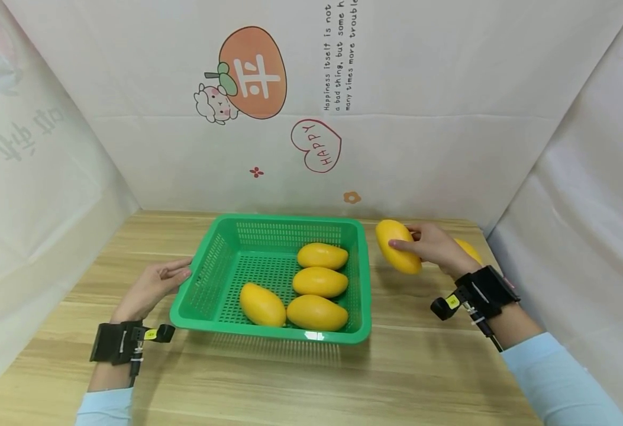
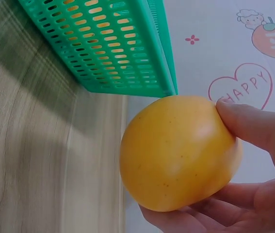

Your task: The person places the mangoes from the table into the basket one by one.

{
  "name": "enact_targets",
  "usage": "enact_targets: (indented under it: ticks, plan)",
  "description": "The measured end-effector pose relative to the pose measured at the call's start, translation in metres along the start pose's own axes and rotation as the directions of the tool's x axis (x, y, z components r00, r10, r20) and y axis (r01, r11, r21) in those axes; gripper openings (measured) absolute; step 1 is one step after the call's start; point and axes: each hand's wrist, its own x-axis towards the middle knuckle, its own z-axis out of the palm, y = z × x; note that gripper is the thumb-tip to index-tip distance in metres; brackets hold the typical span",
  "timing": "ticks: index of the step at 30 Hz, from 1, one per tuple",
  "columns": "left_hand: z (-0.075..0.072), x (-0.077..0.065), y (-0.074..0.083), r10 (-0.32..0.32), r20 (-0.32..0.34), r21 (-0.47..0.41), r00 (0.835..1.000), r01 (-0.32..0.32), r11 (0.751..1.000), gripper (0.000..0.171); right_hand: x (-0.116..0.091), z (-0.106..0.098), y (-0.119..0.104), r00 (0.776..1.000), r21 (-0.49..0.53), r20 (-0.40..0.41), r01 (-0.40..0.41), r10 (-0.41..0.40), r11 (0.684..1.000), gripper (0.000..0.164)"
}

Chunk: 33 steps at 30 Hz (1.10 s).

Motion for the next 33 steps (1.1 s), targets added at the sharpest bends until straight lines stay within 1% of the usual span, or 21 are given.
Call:
enact_targets:
  ticks: [3, 7, 18, 25, 29, 33]
  plan:
    - [-0.002, 0.001, 0.002, 0.000, 0.008, -0.001, 1.000, 0.000, 1.000, 0.056, -0.002, 0.002, -0.002, 1.000, 0.009, -0.010, 0.005, -0.005, 1.000, 0.071]
    - [0.000, 0.000, -0.001, -0.006, 0.011, -0.010, 1.000, 0.006, 1.000, 0.057, -0.001, 0.003, -0.007, 1.000, 0.008, -0.008, 0.008, -0.008, 1.000, 0.071]
    - [-0.001, 0.000, 0.000, -0.005, 0.013, -0.014, 1.000, 0.005, 1.000, 0.057, -0.004, 0.007, -0.025, 1.000, -0.019, -0.009, 0.009, -0.010, 1.000, 0.080]
    - [0.001, 0.000, -0.001, -0.004, 0.013, -0.022, 1.000, 0.004, 1.000, 0.057, -0.003, 0.010, -0.028, 1.000, 0.031, 0.013, 0.010, -0.011, 0.999, 0.080]
    - [0.001, 0.001, 0.000, -0.004, 0.018, -0.024, 1.000, 0.005, 1.000, 0.057, -0.004, 0.012, -0.034, 1.000, 0.031, 0.021, 0.019, -0.020, 0.999, 0.084]
    - [0.000, 0.001, 0.001, 0.004, 0.018, -0.020, 1.000, -0.004, 1.000, 0.057, -0.003, 0.013, -0.040, 0.999, 0.024, 0.020, 0.040, -0.040, 0.999, 0.085]
